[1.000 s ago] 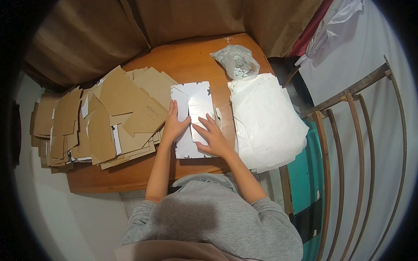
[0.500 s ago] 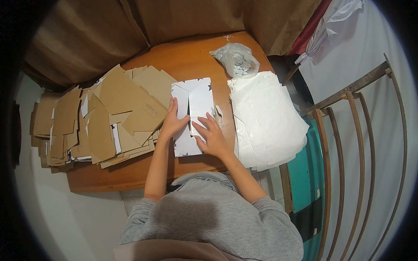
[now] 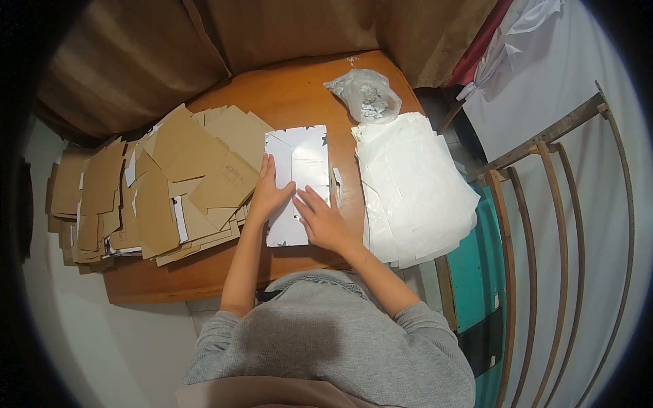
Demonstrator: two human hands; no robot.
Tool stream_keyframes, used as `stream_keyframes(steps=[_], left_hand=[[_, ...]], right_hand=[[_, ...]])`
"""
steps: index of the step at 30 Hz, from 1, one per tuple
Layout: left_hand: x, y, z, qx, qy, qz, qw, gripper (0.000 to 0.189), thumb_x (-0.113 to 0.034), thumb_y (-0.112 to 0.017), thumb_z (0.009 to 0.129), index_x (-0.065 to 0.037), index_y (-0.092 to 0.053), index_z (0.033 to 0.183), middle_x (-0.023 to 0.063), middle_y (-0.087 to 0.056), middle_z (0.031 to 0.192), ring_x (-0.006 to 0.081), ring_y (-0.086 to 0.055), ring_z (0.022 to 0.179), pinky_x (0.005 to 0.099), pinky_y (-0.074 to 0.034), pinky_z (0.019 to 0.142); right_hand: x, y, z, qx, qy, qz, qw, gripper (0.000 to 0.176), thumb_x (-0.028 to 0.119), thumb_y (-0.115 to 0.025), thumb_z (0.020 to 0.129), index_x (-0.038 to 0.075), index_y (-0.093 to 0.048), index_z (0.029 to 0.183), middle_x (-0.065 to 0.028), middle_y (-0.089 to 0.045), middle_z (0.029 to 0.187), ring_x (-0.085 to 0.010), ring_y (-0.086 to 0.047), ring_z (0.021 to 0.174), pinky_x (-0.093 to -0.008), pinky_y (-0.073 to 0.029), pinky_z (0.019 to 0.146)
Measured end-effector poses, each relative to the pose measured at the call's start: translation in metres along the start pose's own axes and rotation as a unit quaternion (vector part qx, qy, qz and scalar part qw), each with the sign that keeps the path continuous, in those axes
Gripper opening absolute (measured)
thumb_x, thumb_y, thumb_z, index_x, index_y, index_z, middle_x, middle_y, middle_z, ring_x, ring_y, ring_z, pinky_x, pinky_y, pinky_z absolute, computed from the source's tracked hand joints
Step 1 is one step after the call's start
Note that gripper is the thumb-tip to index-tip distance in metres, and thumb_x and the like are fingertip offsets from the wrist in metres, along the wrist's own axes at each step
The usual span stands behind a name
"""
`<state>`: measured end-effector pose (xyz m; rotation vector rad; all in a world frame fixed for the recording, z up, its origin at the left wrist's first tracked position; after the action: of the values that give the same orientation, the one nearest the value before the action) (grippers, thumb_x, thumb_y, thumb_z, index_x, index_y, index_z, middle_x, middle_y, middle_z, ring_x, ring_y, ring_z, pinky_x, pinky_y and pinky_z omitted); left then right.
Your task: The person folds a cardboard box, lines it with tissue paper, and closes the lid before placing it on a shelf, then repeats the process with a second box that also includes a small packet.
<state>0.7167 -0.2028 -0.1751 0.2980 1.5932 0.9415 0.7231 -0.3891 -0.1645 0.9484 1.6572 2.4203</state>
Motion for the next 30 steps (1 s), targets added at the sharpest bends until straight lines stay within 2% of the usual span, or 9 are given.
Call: stream_keyframes(steps=[5, 8, 9, 11, 14, 18, 25, 27, 30], left_hand=[[0.001, 0.006, 0.002, 0.026, 0.001, -0.008, 1.0, 0.097, -0.033, -0.069, 0.067, 0.009, -0.02, 0.14, 0.0267, -0.015, 0.149, 0.037, -0.028, 0.135, 0.037, -0.031, 0.107], [0.004, 0.004, 0.002, 0.022, -0.007, -0.012, 1.0, 0.099, -0.036, -0.071, 0.068, 0.009, -0.02, 0.14, 0.0277, -0.016, 0.148, 0.0372, -0.029, 0.134, 0.0374, -0.031, 0.107], [0.001, 0.006, 0.002, 0.014, -0.017, -0.013, 1.0, 0.102, -0.038, -0.073, 0.068, 0.009, -0.019, 0.14, 0.0283, -0.017, 0.148, 0.0373, -0.03, 0.133, 0.0377, -0.031, 0.107], [-0.004, 0.009, -0.003, -0.001, 0.007, -0.015, 1.0, 0.104, -0.042, -0.074, 0.069, 0.009, -0.017, 0.141, 0.0292, -0.019, 0.146, 0.037, -0.031, 0.133, 0.038, -0.031, 0.107], [0.002, 0.006, -0.01, -0.012, 0.046, -0.067, 0.997, 0.107, -0.046, -0.074, 0.071, 0.007, -0.014, 0.142, 0.031, -0.025, 0.143, 0.0371, -0.035, 0.131, 0.0386, -0.031, 0.106], [0.011, -0.007, -0.014, -0.002, 0.066, -0.191, 0.979, 0.102, -0.045, -0.073, 0.074, 0.006, -0.014, 0.141, 0.0321, -0.037, 0.135, 0.0392, -0.041, 0.125, 0.0395, -0.032, 0.105], [0.001, 0.01, -0.029, -0.065, 0.055, -0.187, 0.979, 0.098, -0.035, -0.076, 0.075, 0.005, -0.013, 0.139, 0.0305, -0.042, 0.131, 0.0367, -0.046, 0.12, 0.0391, -0.037, 0.1], [0.001, 0.008, -0.034, -0.094, 0.046, -0.198, 0.975, 0.098, -0.033, -0.076, 0.075, 0.004, -0.012, 0.139, 0.0303, -0.041, 0.131, 0.0369, -0.046, 0.12, 0.0396, -0.037, 0.1], [-0.002, 0.008, -0.043, -0.123, 0.032, -0.231, 0.965, 0.098, -0.032, -0.075, 0.076, 0.004, -0.01, 0.14, 0.03, -0.038, 0.133, 0.0364, -0.044, 0.122, 0.0402, -0.036, 0.101]], right_hand=[[0.002, -0.003, -0.001, 0.02, -0.008, 0.009, 1.0, 0.044, 0.014, -0.053, 0.086, 0.005, -0.046, 0.129, -0.0115, -0.039, 0.139, -0.0285, -0.031, 0.134, -0.0641, -0.024, 0.102], [-0.005, 0.0, -0.001, 0.041, -0.012, 0.038, 0.998, 0.044, 0.013, -0.053, 0.086, 0.004, -0.046, 0.129, -0.0152, -0.035, 0.141, -0.0314, -0.028, 0.135, -0.0591, -0.025, 0.104], [-0.012, 0.001, -0.003, -0.032, -0.026, 0.122, 0.992, 0.045, 0.013, -0.053, 0.086, 0.004, -0.044, 0.13, -0.0171, -0.031, 0.143, -0.0324, -0.027, 0.135, -0.0546, -0.025, 0.106], [-0.025, -0.005, -0.003, -0.174, -0.089, 0.352, 0.915, 0.052, 0.014, -0.051, 0.089, 0.002, -0.034, 0.137, -0.0211, -0.019, 0.147, -0.0337, -0.023, 0.136, -0.0419, -0.023, 0.109], [-0.037, -0.011, 0.0, -0.241, -0.252, 0.408, 0.844, 0.057, 0.016, -0.049, 0.092, 0.0, -0.024, 0.141, -0.0189, -0.018, 0.148, -0.031, -0.024, 0.135, -0.0396, -0.02, 0.11], [-0.034, -0.01, 0.007, -0.118, -0.298, 0.514, 0.796, 0.065, 0.02, -0.047, 0.094, -0.001, -0.013, 0.145, -0.0189, -0.016, 0.15, -0.027, -0.017, 0.139, -0.0357, -0.015, 0.112], [-0.028, -0.003, 0.015, -0.092, -0.242, 0.502, 0.825, 0.07, 0.019, -0.052, 0.09, 0.003, -0.013, 0.146, -0.0179, -0.018, 0.151, -0.0263, -0.014, 0.14, -0.0353, -0.013, 0.112], [-0.026, 0.002, 0.021, -0.141, -0.124, 0.443, 0.877, 0.072, 0.016, -0.059, 0.083, 0.005, -0.022, 0.145, -0.0159, -0.021, 0.15, -0.0273, -0.013, 0.141, -0.0368, -0.012, 0.112], [-0.03, 0.009, 0.025, -0.149, -0.133, 0.441, 0.875, 0.071, 0.014, -0.065, 0.077, 0.009, -0.033, 0.141, -0.0144, -0.025, 0.148, -0.0304, -0.013, 0.141, -0.0399, -0.014, 0.112]])
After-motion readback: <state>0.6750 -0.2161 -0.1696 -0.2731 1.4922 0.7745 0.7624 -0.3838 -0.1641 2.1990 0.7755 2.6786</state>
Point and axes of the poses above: each hand's wrist, its own z-axis towards the middle knuckle, its own y-axis out of the back of the hand, x = y × z, the point moved 1 cm from there along z, towards the middle knuckle
